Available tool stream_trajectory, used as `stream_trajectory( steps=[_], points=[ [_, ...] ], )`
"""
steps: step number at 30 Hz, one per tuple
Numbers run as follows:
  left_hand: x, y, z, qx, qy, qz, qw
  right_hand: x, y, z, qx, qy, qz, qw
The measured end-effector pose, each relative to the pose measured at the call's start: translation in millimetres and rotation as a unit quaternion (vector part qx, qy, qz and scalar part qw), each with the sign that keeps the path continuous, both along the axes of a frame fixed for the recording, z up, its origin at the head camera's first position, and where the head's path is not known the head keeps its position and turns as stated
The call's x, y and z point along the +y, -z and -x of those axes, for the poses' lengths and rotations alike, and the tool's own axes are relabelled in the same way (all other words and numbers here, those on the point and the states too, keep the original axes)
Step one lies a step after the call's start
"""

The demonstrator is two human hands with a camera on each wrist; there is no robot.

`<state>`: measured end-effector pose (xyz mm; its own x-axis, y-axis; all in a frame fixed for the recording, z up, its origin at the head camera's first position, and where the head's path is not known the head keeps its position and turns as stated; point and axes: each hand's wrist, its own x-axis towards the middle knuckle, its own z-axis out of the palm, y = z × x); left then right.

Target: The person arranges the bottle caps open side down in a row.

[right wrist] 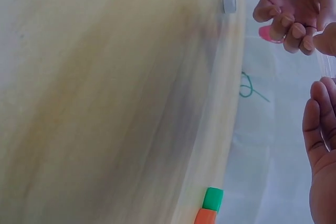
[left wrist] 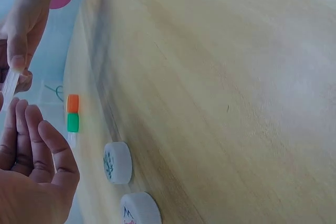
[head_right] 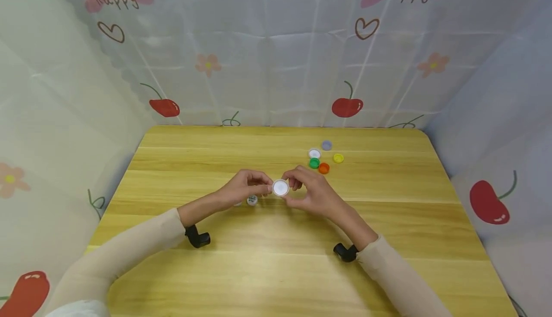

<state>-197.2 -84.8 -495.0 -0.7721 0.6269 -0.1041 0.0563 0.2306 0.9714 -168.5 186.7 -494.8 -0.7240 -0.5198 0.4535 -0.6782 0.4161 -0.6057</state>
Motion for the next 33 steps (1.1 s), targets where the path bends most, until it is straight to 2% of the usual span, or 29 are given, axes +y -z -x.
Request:
stream_trajectory(
  steps=[6,13,16,20,22,23,25,27,30,33],
  points=[
    [0.3,4.9,-0.8,0.003,0.001,0.001,1.0,-3,6.8,-3.5,0.015,-0.003,0.001,0.9999],
    [-3.2,4.0,-1.5,0.058,-0.03,0.028,0.9975,-7,8.3,-2.6,0.021,0.013,-0.018,0.9995],
    [-6.5,3.2,-1.2,0.089,-0.046,0.033,0.9944,-8,7.8,-2.0,-0.001,0.026,-0.016,0.9995],
    [-11.3,3.2,-2.3,0.159,-0.065,0.05,0.9839,-7,9.9,-2.4,-0.082,0.041,0.011,0.9957],
    [-12.6,2.7,-3.5,0.22,-0.066,0.066,0.9711,-6,11.8,-3.0,-0.134,0.052,0.029,0.9892],
    [-12.8,2.0,-4.0,0.255,-0.066,0.076,0.9615,-6,12.5,-3.3,-0.16,0.054,0.042,0.9847],
    [-12.7,0.8,-5.0,0.331,-0.064,0.095,0.9367,-7,13.9,-3.2,-0.208,0.058,0.061,0.9745],
    [-12.5,0.1,-5.4,0.4,-0.063,0.109,0.908,-9,15.6,-1.4,-0.245,0.043,0.082,0.965],
    [-11.6,-0.5,-5.4,0.464,-0.063,0.115,0.8761,-12,17.7,2.7,-0.291,0.01,0.104,0.9509],
    [-10.2,-0.2,-5.1,0.501,-0.058,0.114,0.8557,-15,18.4,5.6,-0.333,-0.018,0.123,0.9349]
  ],
)
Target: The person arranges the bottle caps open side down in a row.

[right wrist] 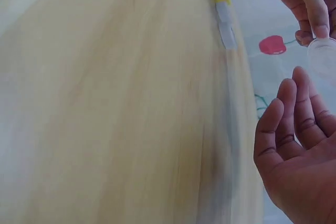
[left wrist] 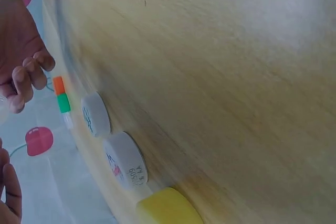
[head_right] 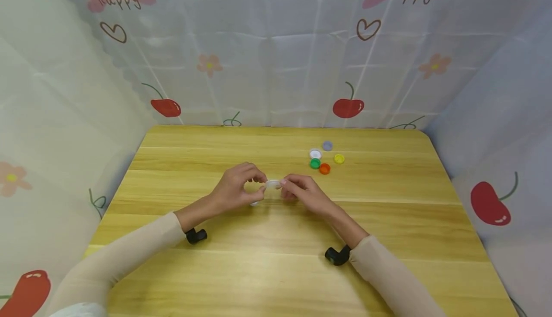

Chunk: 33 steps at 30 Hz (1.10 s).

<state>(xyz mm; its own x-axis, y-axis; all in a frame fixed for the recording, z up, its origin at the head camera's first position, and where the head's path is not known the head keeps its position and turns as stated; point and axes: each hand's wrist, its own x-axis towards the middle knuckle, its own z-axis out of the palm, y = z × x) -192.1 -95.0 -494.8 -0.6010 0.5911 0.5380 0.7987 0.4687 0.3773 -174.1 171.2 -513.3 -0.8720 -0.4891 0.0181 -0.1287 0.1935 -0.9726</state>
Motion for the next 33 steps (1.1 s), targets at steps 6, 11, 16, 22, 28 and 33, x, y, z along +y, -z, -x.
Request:
stream_trajectory(
  steps=[6,11,16,22,28,33],
  points=[
    [3.9,0.4,-0.8,0.053,0.027,-0.001,0.9982,-5,-1.3,0.7,-0.059,-0.024,0.041,0.9971],
    [4.4,0.6,-1.8,0.06,0.034,-0.007,0.9976,-6,-0.1,1.8,-0.07,-0.032,0.054,0.9955],
    [3.6,0.9,-2.4,0.015,0.034,-0.004,0.9993,-3,-0.9,1.1,-0.044,-0.017,0.031,0.9984],
    [0.1,2.8,2.2,-0.169,0.035,-0.02,0.9848,2,-5.9,-6.2,0.116,0.043,-0.092,0.988],
    [-3.3,5.6,2.8,-0.225,0.038,-0.028,0.9731,3,-4.7,-11.1,0.25,0.043,-0.143,0.9567],
    [-0.2,7.6,1.8,-0.218,0.04,-0.032,0.9745,2,-3.4,-11.1,0.288,0.038,-0.145,0.946]
  ],
)
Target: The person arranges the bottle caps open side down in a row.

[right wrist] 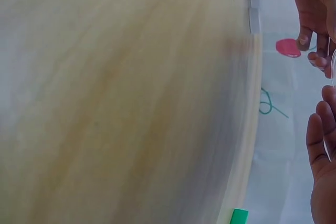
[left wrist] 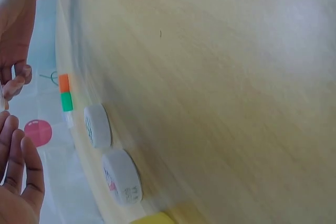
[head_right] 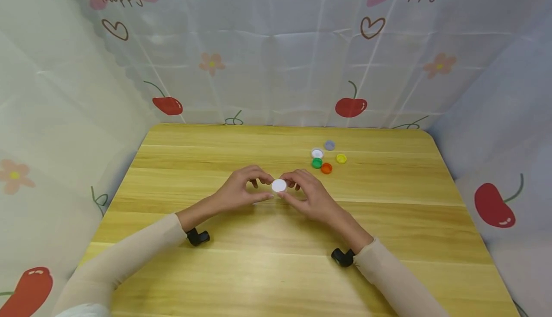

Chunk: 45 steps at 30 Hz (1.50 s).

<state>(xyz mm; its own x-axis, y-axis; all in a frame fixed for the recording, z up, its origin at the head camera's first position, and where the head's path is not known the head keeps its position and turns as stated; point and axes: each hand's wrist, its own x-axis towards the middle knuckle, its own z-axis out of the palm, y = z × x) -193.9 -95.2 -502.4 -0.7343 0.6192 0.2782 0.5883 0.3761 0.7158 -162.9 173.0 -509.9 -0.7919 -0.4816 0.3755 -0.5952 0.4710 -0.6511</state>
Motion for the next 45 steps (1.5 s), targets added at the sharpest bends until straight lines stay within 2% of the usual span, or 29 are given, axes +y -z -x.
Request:
stream_trajectory(
  steps=[6,10,17,22,25,30,39,45],
  points=[
    [3.0,1.2,-0.6,0.013,-0.013,-0.004,0.9998,-1,2.2,-0.4,-0.005,-0.004,0.006,1.0],
    [0.8,1.8,-0.8,0.024,-0.019,0.02,0.9993,-3,4.1,0.4,-0.006,-0.006,-0.003,1.0],
    [-5.6,4.5,-4.9,0.049,-0.005,0.105,0.9933,-9,-0.6,2.7,-0.043,-0.015,-0.055,0.9975],
    [-5.4,8.0,-8.8,0.065,-0.017,0.178,0.9817,-14,1.7,5.5,-0.071,-0.036,-0.113,0.9904],
    [-3.8,10.8,-9.0,0.07,-0.028,0.207,0.9755,-17,5.5,7.1,-0.081,-0.041,-0.139,0.9862],
    [-2.8,14.0,-9.1,0.055,-0.04,0.216,0.974,-23,11.5,10.1,-0.079,-0.046,-0.166,0.9819],
    [-2.4,18.1,-6.8,0.058,-0.048,0.231,0.97,-29,15.1,14.1,-0.079,-0.051,-0.171,0.9809],
    [-2.0,18.3,-5.1,0.038,-0.049,0.227,0.9719,-28,17.5,15.9,-0.095,-0.051,-0.162,0.981]
  ],
)
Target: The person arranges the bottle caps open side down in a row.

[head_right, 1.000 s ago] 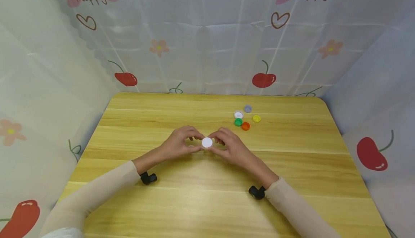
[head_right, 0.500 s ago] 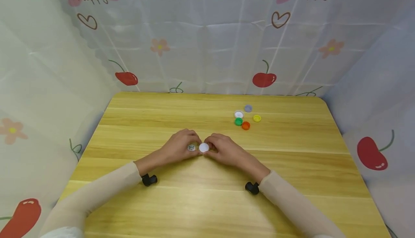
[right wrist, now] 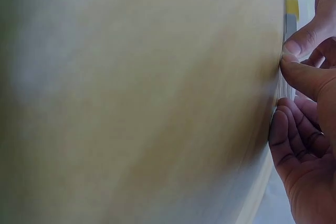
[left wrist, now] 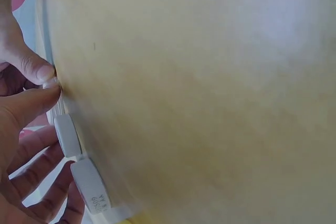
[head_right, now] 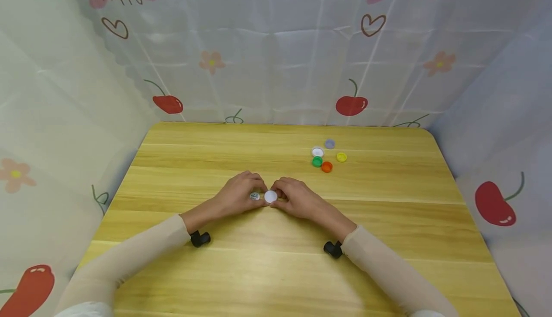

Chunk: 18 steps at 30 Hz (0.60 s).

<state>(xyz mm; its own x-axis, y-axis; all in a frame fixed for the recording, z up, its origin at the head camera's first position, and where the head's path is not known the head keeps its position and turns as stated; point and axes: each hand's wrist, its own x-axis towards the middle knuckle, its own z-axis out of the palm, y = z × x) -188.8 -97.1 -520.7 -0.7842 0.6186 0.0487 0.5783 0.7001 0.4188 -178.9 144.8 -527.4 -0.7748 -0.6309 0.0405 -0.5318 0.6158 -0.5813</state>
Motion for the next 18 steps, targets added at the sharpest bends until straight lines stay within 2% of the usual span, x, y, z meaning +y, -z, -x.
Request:
stream_trajectory(
  steps=[5,11,18],
  points=[
    [1.3,-0.7,1.7,-0.006,0.0,-0.002,1.0,2,0.7,0.9,-0.002,0.001,0.005,1.0],
    [3.2,-2.3,3.6,-0.015,-0.001,0.021,0.9997,7,-5.0,-4.8,-0.019,0.019,0.009,0.9996],
    [15.4,-11.6,12.3,-0.018,0.0,0.018,0.9997,31,-14.0,-2.3,-0.01,0.045,0.016,0.9988]
  ],
)
